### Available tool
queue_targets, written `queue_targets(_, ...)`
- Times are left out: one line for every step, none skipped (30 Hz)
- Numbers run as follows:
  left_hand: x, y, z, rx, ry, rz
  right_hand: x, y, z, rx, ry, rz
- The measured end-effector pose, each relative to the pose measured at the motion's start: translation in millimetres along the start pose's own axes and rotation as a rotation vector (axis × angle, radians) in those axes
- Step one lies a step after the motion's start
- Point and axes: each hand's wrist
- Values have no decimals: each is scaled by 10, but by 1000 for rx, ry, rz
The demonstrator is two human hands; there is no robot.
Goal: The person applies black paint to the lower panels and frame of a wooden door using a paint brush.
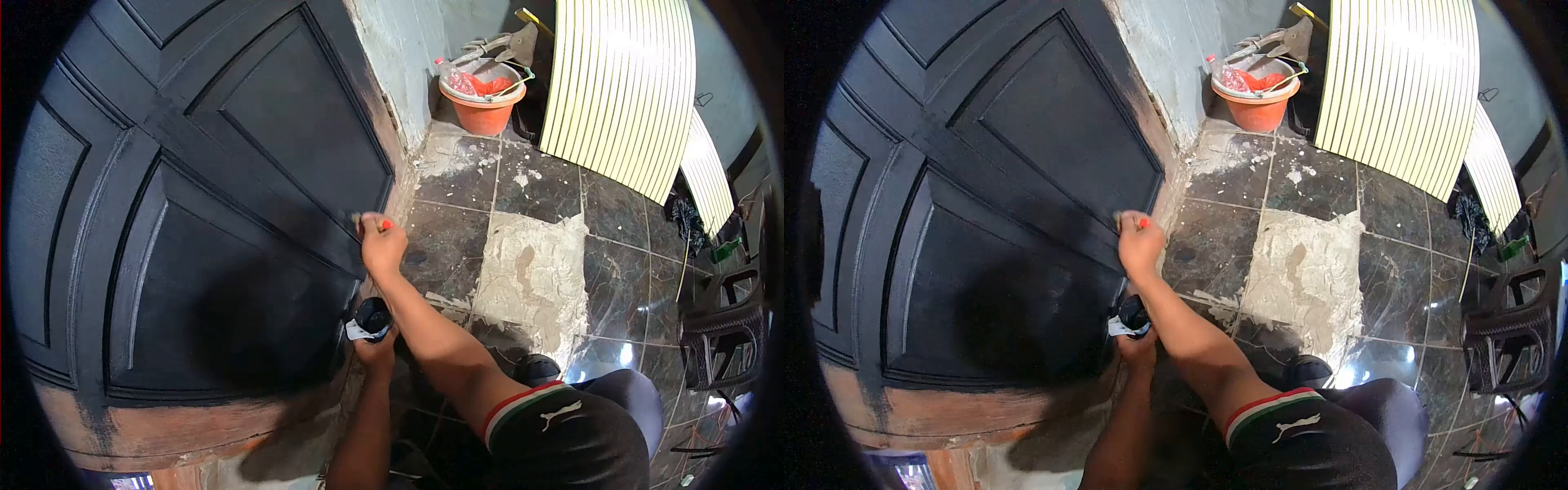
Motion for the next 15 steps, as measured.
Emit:
queue_targets(55,-4,15,-10,-12,37,283,-58,13,26,-194,224)
queue_targets(98,-13,30,-13,-10,34,445,-83,17,50,-387,450)
queue_targets(131,-25,45,-16,-7,32,484,-57,21,57,-434,502)
queue_targets(162,-34,57,-12,12,-11,512,-13,28,64,-480,555)
queue_targets(189,-43,67,-9,29,-55,525,19,20,74,-525,609)
queue_targets(186,-57,72,-3,19,-96,361,29,2,60,-564,577)
queue_targets(182,-64,73,3,9,-136,23,69,8,45,-519,507)
queue_targets(175,-66,89,11,-4,-175,-398,95,31,30,-474,440)
queue_targets(215,-49,108,25,-1,-156,-675,104,51,16,-431,374)
queue_targets(286,-20,140,40,1,-135,-797,135,96,-41,-312,143)
queue_targets(328,12,145,54,5,-111,-886,219,151,-99,-194,-90)
queue_targets(313,25,105,44,16,-132,-833,292,150,-156,-74,-325)
queue_targets(293,4,80,36,23,-159,-769,282,138,-139,-9,-340)
queue_targets(270,-25,75,29,28,-187,-703,229,116,-122,59,-352)
queue_targets(229,-53,76,22,3,-181,-515,167,60,-102,126,-366)
Point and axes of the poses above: each hand's wrist, its own z-axis towards the middle knuckle, its own y-axis out of the back of the hand, x = y × z, and after that the axes turned 13 degrees about -x, right-handed
